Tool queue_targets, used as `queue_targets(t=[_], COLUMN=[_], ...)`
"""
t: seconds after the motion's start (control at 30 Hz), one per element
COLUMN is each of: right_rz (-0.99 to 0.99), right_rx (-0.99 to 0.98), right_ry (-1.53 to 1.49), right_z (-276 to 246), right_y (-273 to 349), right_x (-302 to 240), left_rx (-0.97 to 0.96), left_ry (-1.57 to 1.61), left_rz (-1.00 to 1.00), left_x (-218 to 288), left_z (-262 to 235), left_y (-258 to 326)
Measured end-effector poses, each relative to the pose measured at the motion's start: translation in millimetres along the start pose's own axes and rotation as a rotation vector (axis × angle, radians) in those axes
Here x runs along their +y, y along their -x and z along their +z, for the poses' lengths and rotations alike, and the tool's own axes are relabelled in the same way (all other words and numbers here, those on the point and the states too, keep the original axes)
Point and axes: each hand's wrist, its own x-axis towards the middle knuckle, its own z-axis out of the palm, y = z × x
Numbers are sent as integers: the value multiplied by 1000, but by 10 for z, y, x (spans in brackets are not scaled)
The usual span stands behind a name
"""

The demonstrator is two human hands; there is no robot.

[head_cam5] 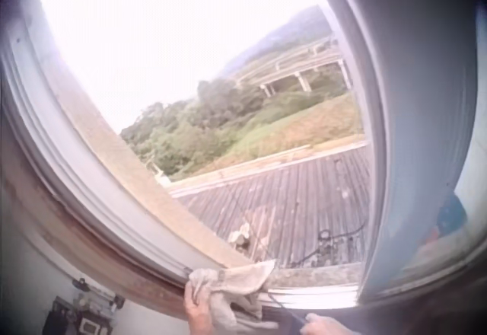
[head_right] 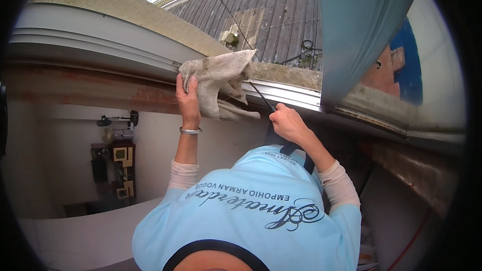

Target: The person cleans the upper window frame and sill using a cloth and a red-handled screwdriver. They repeatedly scrape the metal track with the screwdriver and wipe the area with the cloth, working along the length of the frame.

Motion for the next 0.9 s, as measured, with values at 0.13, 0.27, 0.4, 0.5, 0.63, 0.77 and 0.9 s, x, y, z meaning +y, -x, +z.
queue_targets(t=[0.13, 0.27, 0.4, 0.5, 0.63, 0.77, 0.9], right_rz=[44, 16, -33, -139, -136, -172, -128], right_rx=[58, 13, -63, -68, -84, -133, -168], right_ry=[9, 44, 89, 70, 92, 68, 182], right_z=[-95, -213, -203, -30, 234, 288, 61], right_y=[-89, -127, -274, -430, -707, -889, -1118], right_x=[-81, -102, -133, -64, 99, 83, -452], left_rx=[-108, -82, -60, -50, 71, 68, -40], left_ry=[-175, -188, -269, -202, -152, -178, -167], left_rz=[-55, -103, -162, -237, -290, -232, -202], left_x=[-206, -449, -594, -651, -605, -579, -474], left_z=[-104, -115, -86, -118, -102, -99, -17], left_y=[245, 500, 647, 671, 809, 999, 1136])
